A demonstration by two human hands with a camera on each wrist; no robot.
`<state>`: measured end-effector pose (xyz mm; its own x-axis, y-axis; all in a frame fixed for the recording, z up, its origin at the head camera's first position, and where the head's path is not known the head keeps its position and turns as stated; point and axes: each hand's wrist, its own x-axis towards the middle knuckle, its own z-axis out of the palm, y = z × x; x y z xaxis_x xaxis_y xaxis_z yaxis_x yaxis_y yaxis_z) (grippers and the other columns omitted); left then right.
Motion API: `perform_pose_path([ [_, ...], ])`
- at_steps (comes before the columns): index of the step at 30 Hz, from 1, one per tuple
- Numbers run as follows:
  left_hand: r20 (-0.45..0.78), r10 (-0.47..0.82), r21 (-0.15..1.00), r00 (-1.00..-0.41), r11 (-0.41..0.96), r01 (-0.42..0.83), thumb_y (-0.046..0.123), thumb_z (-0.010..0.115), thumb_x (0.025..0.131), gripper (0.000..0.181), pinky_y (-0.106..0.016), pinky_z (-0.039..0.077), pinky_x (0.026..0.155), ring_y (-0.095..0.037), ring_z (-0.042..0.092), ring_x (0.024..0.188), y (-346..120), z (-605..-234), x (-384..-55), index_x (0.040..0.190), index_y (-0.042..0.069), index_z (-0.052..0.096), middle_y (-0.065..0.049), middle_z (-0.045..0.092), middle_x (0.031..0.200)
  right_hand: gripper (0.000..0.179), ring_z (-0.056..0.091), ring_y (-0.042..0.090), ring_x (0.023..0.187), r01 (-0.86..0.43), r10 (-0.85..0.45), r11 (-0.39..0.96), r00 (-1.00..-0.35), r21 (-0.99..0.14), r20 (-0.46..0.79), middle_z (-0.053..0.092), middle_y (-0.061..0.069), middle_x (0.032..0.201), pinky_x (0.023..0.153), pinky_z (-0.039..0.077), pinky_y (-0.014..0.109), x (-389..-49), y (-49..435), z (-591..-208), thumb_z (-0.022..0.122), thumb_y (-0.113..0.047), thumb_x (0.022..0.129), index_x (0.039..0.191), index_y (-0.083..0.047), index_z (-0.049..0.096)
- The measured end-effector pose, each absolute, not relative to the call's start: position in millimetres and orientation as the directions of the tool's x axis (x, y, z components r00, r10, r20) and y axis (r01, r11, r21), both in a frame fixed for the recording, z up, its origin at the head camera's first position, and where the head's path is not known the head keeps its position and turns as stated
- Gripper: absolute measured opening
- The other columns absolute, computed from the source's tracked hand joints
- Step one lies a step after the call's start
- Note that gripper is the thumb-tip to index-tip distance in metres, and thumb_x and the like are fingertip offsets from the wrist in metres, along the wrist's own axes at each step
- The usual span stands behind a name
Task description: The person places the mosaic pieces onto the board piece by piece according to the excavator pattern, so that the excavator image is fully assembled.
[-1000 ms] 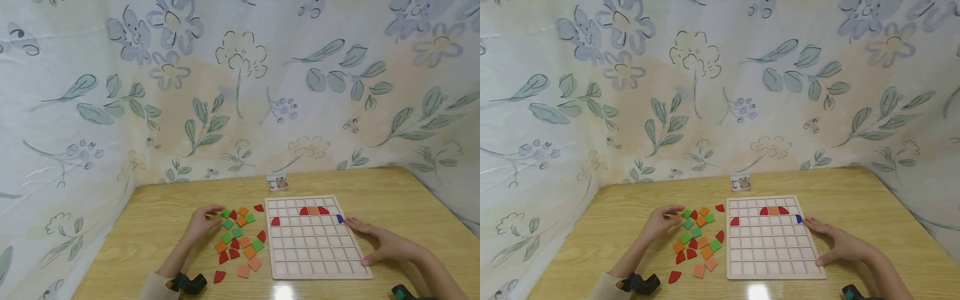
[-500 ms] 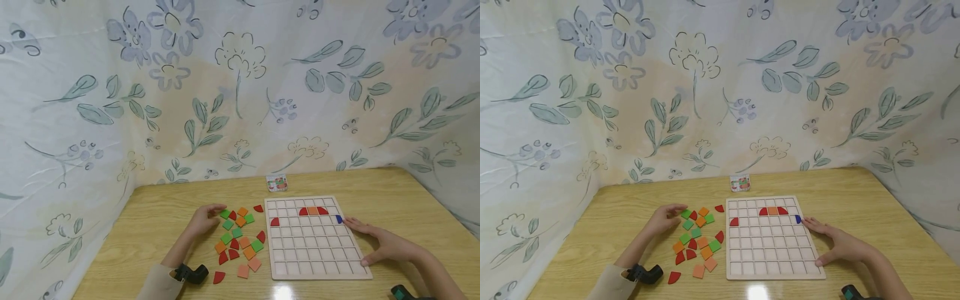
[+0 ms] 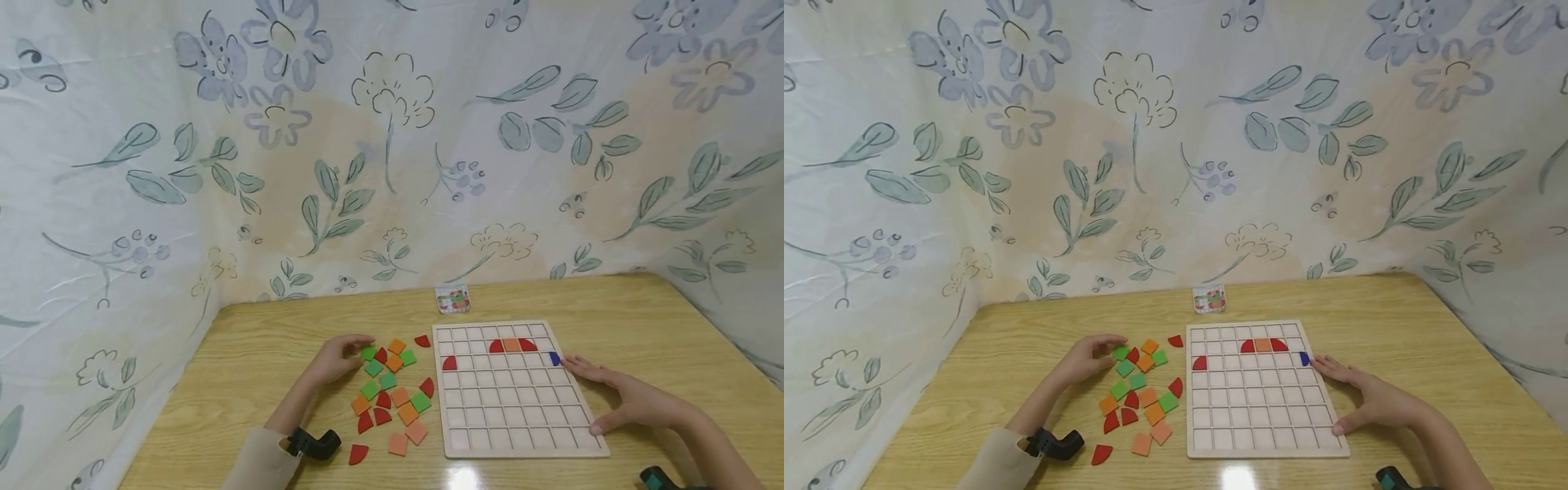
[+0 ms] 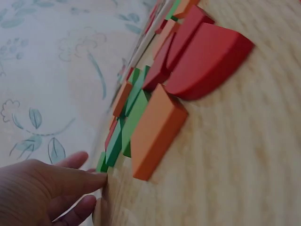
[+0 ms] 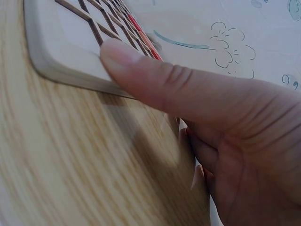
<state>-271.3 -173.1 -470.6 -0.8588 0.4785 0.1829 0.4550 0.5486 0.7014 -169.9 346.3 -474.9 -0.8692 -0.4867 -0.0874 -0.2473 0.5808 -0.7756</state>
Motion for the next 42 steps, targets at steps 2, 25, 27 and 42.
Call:
perform_pose_path([
  [2, 0.150, 0.420, 0.720, -0.895, 0.574, 0.390, 0.003, 0.067, 0.079, 0.034, -0.033, 0.047, 0.077, -0.017, 0.057, 0.087, -172.7, -471.8, -270.2, 0.112, 0.010, 0.066, -0.005, 0.067, 0.105, 0.090, 0.007, -0.032, 0.114, -0.249, -0.488, 0.579, -0.869, -0.777, -0.085, 0.012, -0.034, 0.136, 0.086, 0.013, 0.075, -169.4, 345.9, -474.5, 0.077, -0.022, 0.071, 0.146, -0.014, 0.028],
  [25, 0.101, 0.265, 0.799, -0.959, 0.553, 0.237, 0.006, 0.073, 0.076, 0.034, -0.026, 0.048, 0.073, -0.015, 0.058, 0.084, -174.2, -470.1, -259.9, 0.110, 0.010, 0.068, -0.002, 0.066, 0.096, 0.090, 0.006, -0.032, 0.111, -0.247, -0.494, 0.562, -0.866, -0.789, -0.081, 0.012, -0.039, 0.135, 0.083, 0.011, 0.077, -166.4, 347.7, -474.1, 0.077, -0.020, 0.071, 0.146, -0.013, 0.027],
  [27, 0.097, 0.264, 0.815, -0.960, 0.533, 0.229, 0.008, 0.074, 0.076, 0.034, -0.026, 0.048, 0.073, -0.016, 0.058, 0.085, -172.9, -468.6, -259.5, 0.110, 0.010, 0.068, -0.002, 0.067, 0.097, 0.090, 0.006, -0.032, 0.112, -0.244, -0.493, 0.566, -0.866, -0.787, -0.086, 0.012, -0.038, 0.136, 0.085, 0.012, 0.075, -166.7, 348.0, -473.3, 0.077, -0.021, 0.071, 0.146, -0.013, 0.027],
  [42, 0.048, 0.353, 0.849, -0.935, 0.479, 0.224, 0.020, 0.074, 0.078, 0.033, -0.026, 0.048, 0.072, -0.014, 0.056, 0.084, -138.4, -464.6, -255.2, 0.110, 0.014, 0.069, 0.000, 0.065, 0.095, 0.090, 0.005, -0.031, 0.111, -0.247, -0.483, 0.582, -0.871, -0.775, -0.085, 0.012, -0.027, 0.140, 0.106, 0.009, 0.056, -170.2, 346.4, -469.5, 0.077, -0.025, 0.071, 0.146, -0.016, 0.027],
])
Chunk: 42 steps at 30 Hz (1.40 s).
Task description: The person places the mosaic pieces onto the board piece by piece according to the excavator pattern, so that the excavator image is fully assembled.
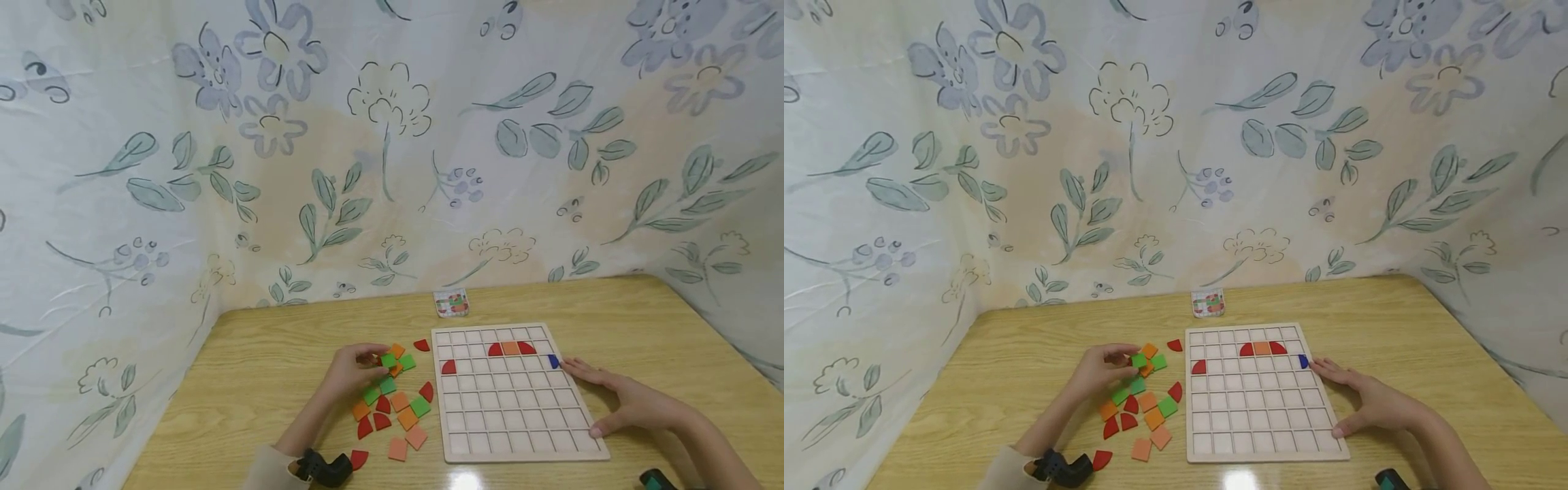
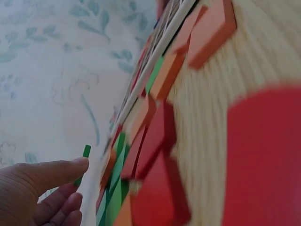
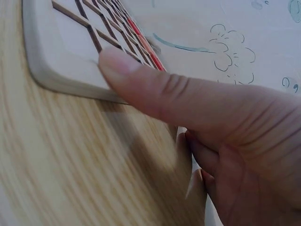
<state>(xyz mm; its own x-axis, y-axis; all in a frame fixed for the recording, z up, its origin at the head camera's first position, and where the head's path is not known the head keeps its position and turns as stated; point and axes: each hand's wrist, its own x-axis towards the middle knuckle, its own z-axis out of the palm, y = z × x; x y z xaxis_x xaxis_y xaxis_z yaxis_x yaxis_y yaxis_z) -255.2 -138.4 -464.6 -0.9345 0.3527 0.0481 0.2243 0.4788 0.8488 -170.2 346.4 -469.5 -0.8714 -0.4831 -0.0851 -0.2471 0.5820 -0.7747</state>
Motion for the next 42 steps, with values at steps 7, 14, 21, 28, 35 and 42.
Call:
perform_pose_path([
  [7, 0.092, 0.413, 0.842, -0.906, 0.454, 0.293, 0.022, 0.074, 0.078, 0.033, -0.022, 0.048, 0.068, -0.014, 0.056, 0.079, -111.6, -461.3, -250.2, 0.109, 0.014, 0.069, 0.000, 0.066, 0.093, 0.091, 0.006, -0.029, 0.114, -0.283, -0.491, 0.587, -0.870, -0.759, -0.055, 0.016, -0.019, 0.145, 0.097, 0.009, 0.006, -168.4, 346.1, -470.0, 0.077, -0.028, 0.070, 0.146, -0.016, 0.028],
  [14, 0.144, 0.456, 0.825, -0.878, 0.435, 0.361, 0.023, 0.074, 0.078, 0.031, -0.026, 0.049, 0.074, -0.016, 0.058, 0.085, -88.1, -458.9, -248.3, 0.108, 0.015, 0.069, 0.003, 0.068, 0.100, 0.091, 0.006, -0.029, 0.117, -0.299, -0.504, 0.561, -0.863, -0.772, -0.032, 0.016, -0.015, 0.146, 0.095, 0.007, 0.003, -168.6, 345.1, -471.9, 0.078, -0.027, 0.070, 0.145, -0.013, 0.029],
  [21, 0.144, 0.470, 0.832, -0.871, 0.419, 0.364, 0.021, 0.075, 0.077, 0.034, -0.024, 0.047, 0.071, -0.015, 0.058, 0.084, -71.5, -457.0, -245.4, 0.109, 0.013, 0.069, 0.003, 0.069, 0.099, 0.090, 0.006, -0.028, 0.119, -0.344, -0.538, 0.524, -0.843, -0.779, 0.010, 0.015, -0.027, 0.143, 0.083, 0.005, -0.006, -169.5, 344.8, -475.0, 0.077, -0.025, 0.071, 0.145, -0.009, 0.028],
  [28, 0.151, 0.479, 0.829, -0.864, 0.415, 0.375, 0.019, 0.075, 0.076, 0.033, -0.022, 0.047, 0.067, -0.011, 0.057, 0.080, -57.6, -461.1, -245.6, 0.108, 0.011, 0.070, 0.002, 0.068, 0.097, 0.090, 0.006, -0.028, 0.120, -0.359, -0.545, 0.519, -0.838, -0.776, 0.023, 0.015, -0.027, 0.143, 0.084, 0.006, -0.006, -169.3, 345.0, -475.4, 0.077, -0.024, 0.071, 0.145, -0.008, 0.028],
  [35, 0.117, 0.469, 0.833, -0.876, 0.433, 0.344, 0.015, 0.075, 0.076, 0.028, -0.021, 0.047, 0.060, -0.006, 0.057, 0.069, -49.1, -467.5, -245.6, 0.103, 0.015, 0.071, 0.001, 0.067, 0.083, 0.089, 0.006, -0.028, 0.120, -0.358, -0.547, 0.517, -0.837, -0.777, 0.022, 0.015, -0.027, 0.144, 0.084, 0.006, -0.006, -169.0, 344.0, -474.8, 0.077, -0.023, 0.071, 0.145, -0.008, 0.028],
  [42, 0.091, 0.473, 0.826, -0.876, 0.455, 0.332, 0.014, 0.075, 0.075, 0.027, -0.021, 0.046, 0.061, -0.006, 0.055, 0.070, -47.6, -468.4, -244.4, 0.102, 0.015, 0.071, 0.002, 0.066, 0.084, 0.090, 0.005, -0.029, 0.118, -0.296, -0.517, 0.542, -0.856, -0.787, -0.034, 0.014, -0.026, 0.144, 0.111, -0.001, 0.029, -168.8, 345.5, -474.1, 0.077, -0.025, 0.071, 0.145, -0.012, 0.028],
])
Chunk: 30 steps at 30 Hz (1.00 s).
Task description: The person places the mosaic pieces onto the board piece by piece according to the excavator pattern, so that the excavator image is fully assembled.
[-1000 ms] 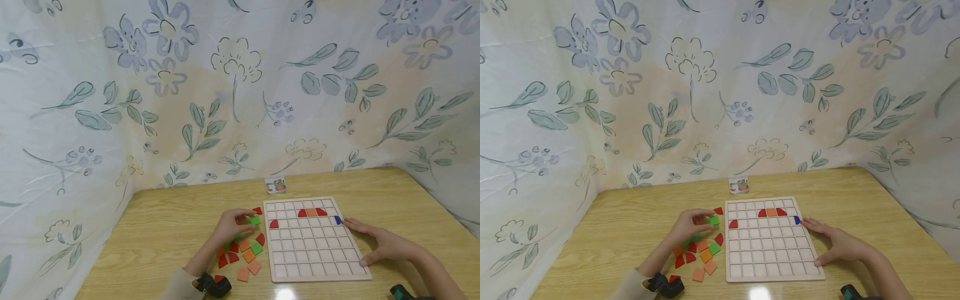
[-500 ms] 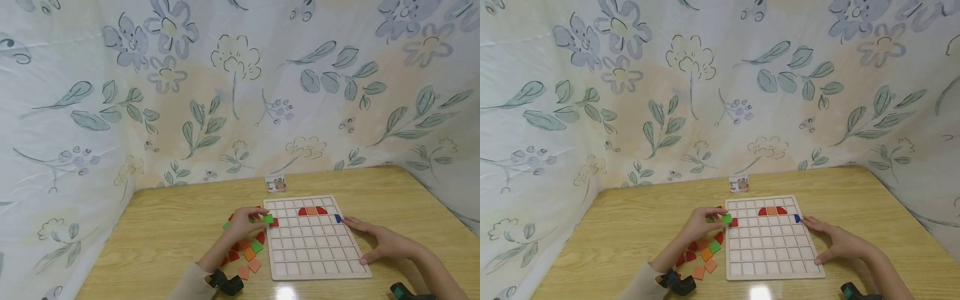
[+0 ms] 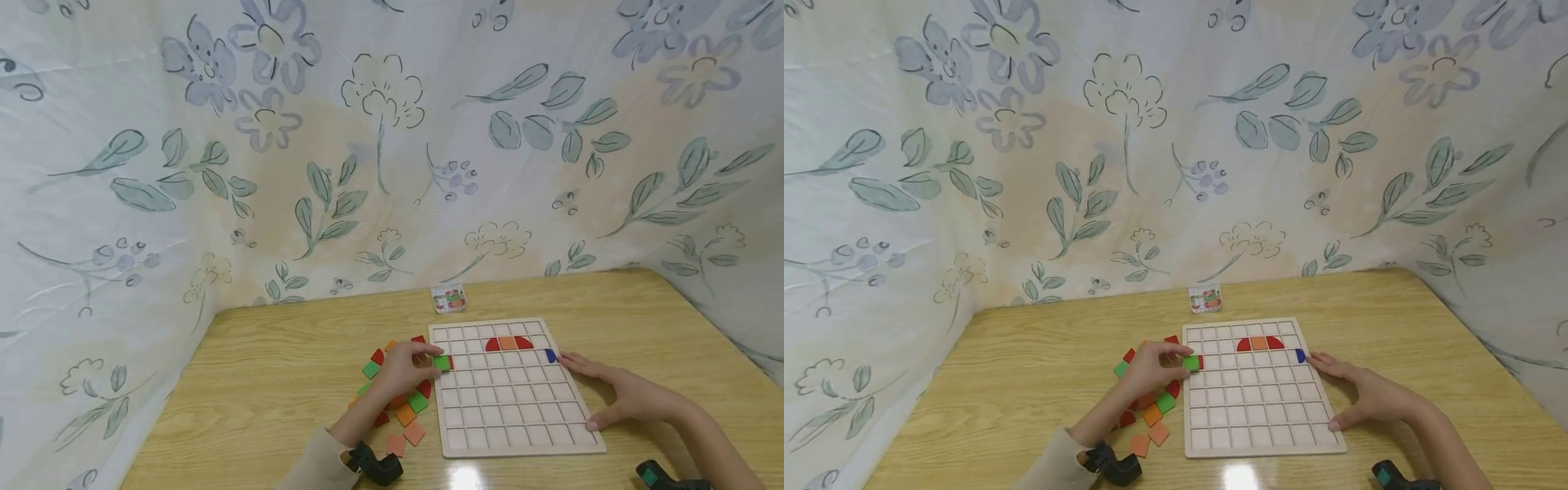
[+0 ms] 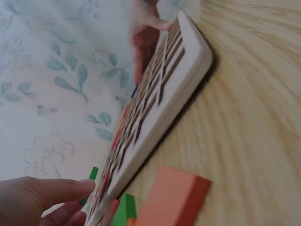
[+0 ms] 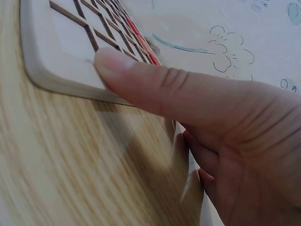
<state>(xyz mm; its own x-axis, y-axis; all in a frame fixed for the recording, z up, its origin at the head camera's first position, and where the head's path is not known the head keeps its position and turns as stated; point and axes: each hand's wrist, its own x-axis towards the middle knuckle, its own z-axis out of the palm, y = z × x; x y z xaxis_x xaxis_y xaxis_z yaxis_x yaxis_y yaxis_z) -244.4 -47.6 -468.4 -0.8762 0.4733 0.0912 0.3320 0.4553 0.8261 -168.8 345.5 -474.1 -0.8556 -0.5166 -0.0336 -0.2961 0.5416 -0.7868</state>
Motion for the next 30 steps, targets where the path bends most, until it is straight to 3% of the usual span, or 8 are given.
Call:
perform_pose_path([
  [3, 0.090, 0.487, 0.808, -0.869, 0.475, 0.349, 0.016, 0.077, 0.074, 0.026, -0.021, 0.045, 0.062, -0.007, 0.053, 0.071, -48.5, -468.3, -243.4, 0.100, 0.017, 0.072, 0.005, 0.067, 0.086, 0.091, 0.005, -0.030, 0.116, -0.277, -0.508, 0.552, -0.860, -0.787, -0.053, 0.015, -0.027, 0.143, 0.095, 0.005, 0.070, -169.5, 345.4, -472.2, 0.077, -0.025, 0.070, 0.145, -0.012, 0.028],
  [4, 0.089, 0.489, 0.801, -0.868, 0.482, 0.354, 0.017, 0.077, 0.074, 0.026, -0.020, 0.044, 0.062, -0.006, 0.052, 0.072, -48.7, -468.3, -242.7, 0.100, 0.018, 0.072, 0.007, 0.067, 0.088, 0.091, 0.005, -0.030, 0.117, -0.271, -0.506, 0.549, -0.861, -0.791, -0.057, 0.014, -0.027, 0.143, 0.104, 0.003, 0.061, -169.7, 345.5, -472.3, 0.077, -0.025, 0.070, 0.145, -0.012, 0.028],
  [5, 0.086, 0.489, 0.798, -0.868, 0.487, 0.353, 0.017, 0.077, 0.074, 0.027, -0.020, 0.044, 0.063, -0.006, 0.052, 0.073, -48.9, -468.5, -242.1, 0.100, 0.019, 0.072, 0.008, 0.067, 0.088, 0.091, 0.005, -0.031, 0.116, -0.270, -0.506, 0.552, -0.861, -0.789, -0.058, 0.014, -0.028, 0.143, 0.095, 0.005, 0.071, -169.9, 345.3, -471.8, 0.078, -0.025, 0.070, 0.145, -0.012, 0.028],
  [11, 0.107, 0.491, 0.769, -0.865, 0.510, 0.385, 0.021, 0.079, 0.072, 0.027, -0.019, 0.043, 0.067, -0.004, 0.053, 0.077, -49.4, -469.4, -237.1, 0.099, 0.021, 0.073, 0.012, 0.068, 0.093, 0.091, 0.006, -0.031, 0.115, -0.260, -0.504, 0.554, -0.861, -0.791, -0.070, 0.014, -0.026, 0.144, 0.085, 0.007, 0.077, -170.3, 345.2, -470.7, 0.078, -0.025, 0.070, 0.145, -0.011, 0.029],
  [20, 0.115, 0.506, 0.755, -0.855, 0.514, 0.406, 0.020, 0.077, 0.074, 0.025, -0.017, 0.043, 0.062, -0.003, 0.054, 0.072, -47.8, -466.5, -230.2, 0.099, 0.021, 0.072, 0.011, 0.068, 0.089, 0.091, 0.006, -0.031, 0.115, -0.259, -0.501, 0.559, -0.863, -0.788, -0.072, 0.015, -0.027, 0.143, 0.085, 0.009, 0.076, -170.2, 344.9, -470.1, 0.078, -0.025, 0.070, 0.145, -0.012, 0.029],
  [23, 0.118, 0.507, 0.757, -0.854, 0.511, 0.408, 0.020, 0.077, 0.075, 0.025, -0.017, 0.044, 0.063, -0.002, 0.055, 0.075, -47.1, -466.9, -229.5, 0.100, 0.021, 0.072, 0.011, 0.068, 0.093, 0.091, 0.006, -0.030, 0.118, -0.263, -0.502, 0.553, -0.862, -0.791, -0.065, 0.014, -0.027, 0.145, 0.109, 0.008, 0.048, -169.4, 345.1, -470.4, 0.078, -0.025, 0.070, 0.145, -0.013, 0.029],
  [27, 0.117, 0.511, 0.764, -0.852, 0.501, 0.406, 0.018, 0.076, 0.075, 0.026, -0.017, 0.044, 0.060, -0.001, 0.053, 0.070, -45.9, -468.8, -229.6, 0.100, 0.021, 0.072, 0.011, 0.067, 0.088, 0.090, 0.005, -0.028, 0.119, -0.269, -0.507, 0.542, -0.860, -0.796, -0.055, 0.014, -0.025, 0.147, 0.098, 0.006, 0.008, -168.9, 345.2, -470.9, 0.077, -0.025, 0.071, 0.146, -0.013, 0.028],
  [30, 0.114, 0.512, 0.759, -0.851, 0.508, 0.407, 0.018, 0.076, 0.075, 0.026, -0.017, 0.043, 0.059, -0.001, 0.051, 0.068, -44.4, -469.6, -229.4, 0.100, 0.021, 0.072, 0.010, 0.065, 0.081, 0.090, 0.006, -0.029, 0.118, -0.267, -0.506, 0.544, -0.861, -0.796, -0.057, 0.015, -0.025, 0.146, 0.110, 0.007, 0.040, -169.0, 344.8, -470.3, 0.077, -0.024, 0.071, 0.145, -0.012, 0.028],
])
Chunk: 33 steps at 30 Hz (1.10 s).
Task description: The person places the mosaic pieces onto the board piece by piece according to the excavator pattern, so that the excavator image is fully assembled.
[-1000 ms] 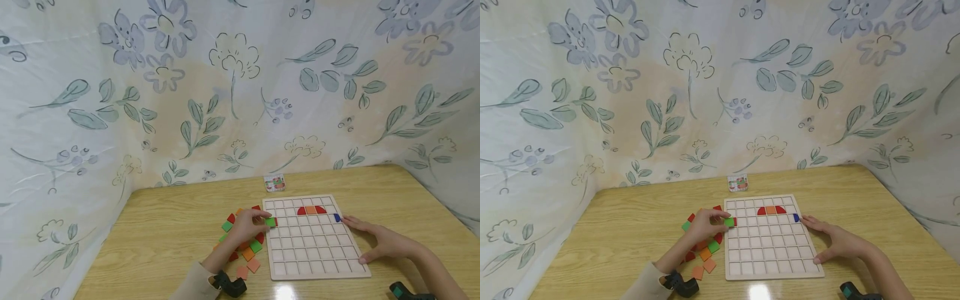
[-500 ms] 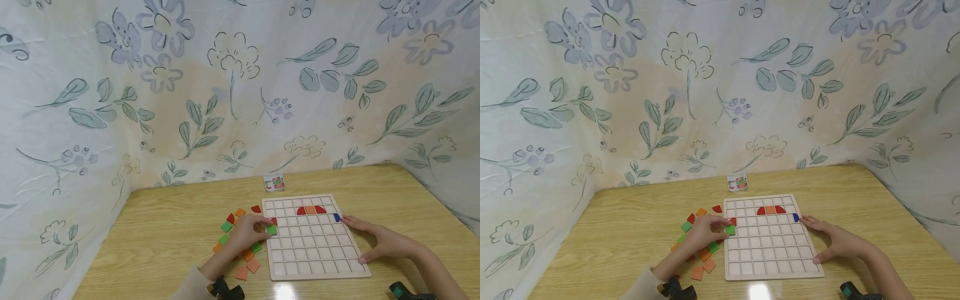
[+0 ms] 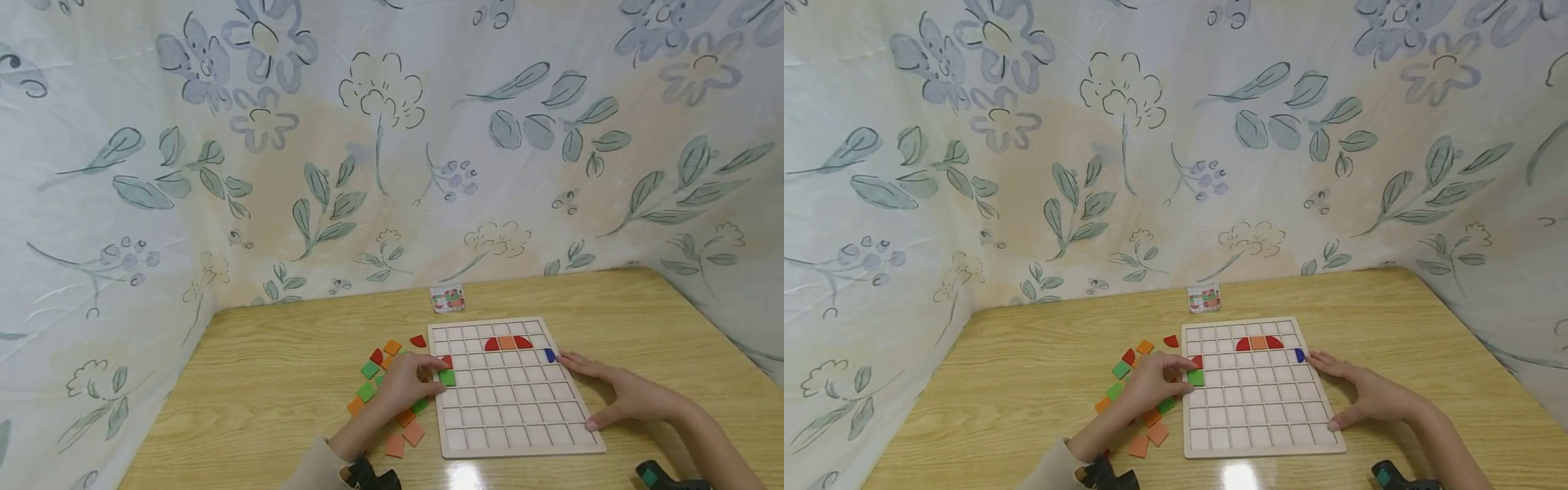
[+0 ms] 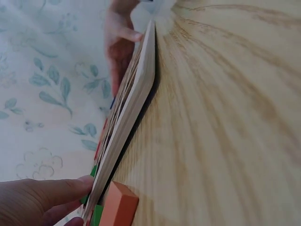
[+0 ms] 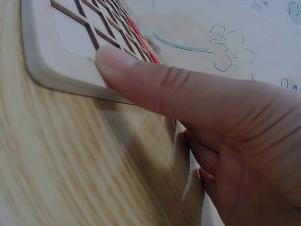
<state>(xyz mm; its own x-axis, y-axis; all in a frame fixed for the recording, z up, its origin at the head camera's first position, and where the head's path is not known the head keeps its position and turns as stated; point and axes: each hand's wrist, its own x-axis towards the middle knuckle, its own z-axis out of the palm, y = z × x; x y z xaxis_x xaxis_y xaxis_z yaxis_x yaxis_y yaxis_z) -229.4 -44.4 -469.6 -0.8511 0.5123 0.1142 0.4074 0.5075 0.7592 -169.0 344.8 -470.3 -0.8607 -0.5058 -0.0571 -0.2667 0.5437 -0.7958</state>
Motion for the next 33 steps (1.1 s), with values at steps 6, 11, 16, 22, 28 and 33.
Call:
perform_pose_path([
  [6, 0.118, 0.526, 0.710, -0.842, 0.549, 0.442, 0.020, 0.077, 0.075, 0.026, -0.018, 0.040, 0.063, -0.005, 0.048, 0.075, -42.8, -467.9, -226.8, 0.101, 0.020, 0.072, 0.009, 0.063, 0.080, 0.090, 0.006, -0.028, 0.119, -0.269, -0.503, 0.549, -0.863, -0.791, -0.056, 0.015, -0.024, 0.146, 0.107, 0.010, 0.025, -168.9, 344.2, -470.7, 0.077, -0.025, 0.071, 0.145, -0.013, 0.028],
  [11, 0.126, 0.543, 0.687, -0.831, 0.556, 0.467, 0.021, 0.077, 0.074, 0.027, -0.017, 0.040, 0.062, -0.006, 0.049, 0.074, -41.7, -465.1, -224.7, 0.101, 0.019, 0.072, 0.008, 0.062, 0.080, 0.090, 0.006, -0.028, 0.119, -0.279, -0.507, 0.555, -0.861, -0.784, -0.052, 0.015, -0.024, 0.147, 0.105, 0.009, 0.017, -168.7, 343.6, -471.1, 0.077, -0.026, 0.071, 0.146, -0.014, 0.028],
  [16, 0.120, 0.540, 0.715, -0.833, 0.536, 0.450, 0.021, 0.077, 0.075, 0.028, -0.017, 0.042, 0.062, -0.007, 0.051, 0.075, -41.9, -466.3, -224.3, 0.102, 0.017, 0.072, 0.006, 0.063, 0.082, 0.090, 0.007, -0.029, 0.118, -0.272, -0.502, 0.564, -0.863, -0.780, -0.062, 0.015, -0.025, 0.145, 0.107, 0.014, 0.047, -169.1, 342.6, -470.6, 0.077, -0.026, 0.070, 0.145, -0.013, 0.029],
  [22, 0.136, 0.545, 0.770, -0.827, 0.467, 0.435, 0.020, 0.075, 0.077, 0.027, -0.018, 0.045, 0.065, -0.010, 0.057, 0.077, -44.6, -468.8, -224.9, 0.103, 0.016, 0.071, 0.004, 0.068, 0.095, 0.090, 0.005, -0.028, 0.119, -0.295, -0.520, 0.535, -0.854, -0.792, -0.033, 0.015, -0.024, 0.147, 0.104, 0.004, 0.013, -169.3, 342.2, -472.8, 0.077, -0.025, 0.071, 0.145, -0.012, 0.028],
  [28, 0.147, 0.511, 0.798, -0.847, 0.445, 0.407, 0.021, 0.074, 0.078, 0.024, -0.022, 0.047, 0.069, -0.011, 0.059, 0.085, -54.3, -466.4, -223.9, 0.102, 0.020, 0.071, 0.006, 0.067, 0.102, 0.090, 0.005, -0.028, 0.119, -0.316, -0.530, 0.529, -0.848, -0.788, -0.016, 0.014, -0.026, 0.145, 0.083, 0.005, -0.004, -169.8, 344.2, -475.3, 0.077, -0.024, 0.072, 0.146, -0.012, 0.028],
  [33, 0.150, 0.463, 0.785, -0.873, 0.481, 0.390, 0.023, 0.074, 0.078, 0.026, -0.028, 0.048, 0.076, -0.016, 0.058, 0.092, -74.4, -464.0, -223.2, 0.103, 0.018, 0.071, 0.006, 0.068, 0.102, 0.089, 0.006, -0.028, 0.119, -0.327, -0.532, 0.534, -0.847, -0.780, -0.009, 0.014, -0.029, 0.142, 0.082, 0.006, -0.005, -170.4, 346.3, -476.3, 0.077, -0.023, 0.072, 0.146, -0.011, 0.028],
])
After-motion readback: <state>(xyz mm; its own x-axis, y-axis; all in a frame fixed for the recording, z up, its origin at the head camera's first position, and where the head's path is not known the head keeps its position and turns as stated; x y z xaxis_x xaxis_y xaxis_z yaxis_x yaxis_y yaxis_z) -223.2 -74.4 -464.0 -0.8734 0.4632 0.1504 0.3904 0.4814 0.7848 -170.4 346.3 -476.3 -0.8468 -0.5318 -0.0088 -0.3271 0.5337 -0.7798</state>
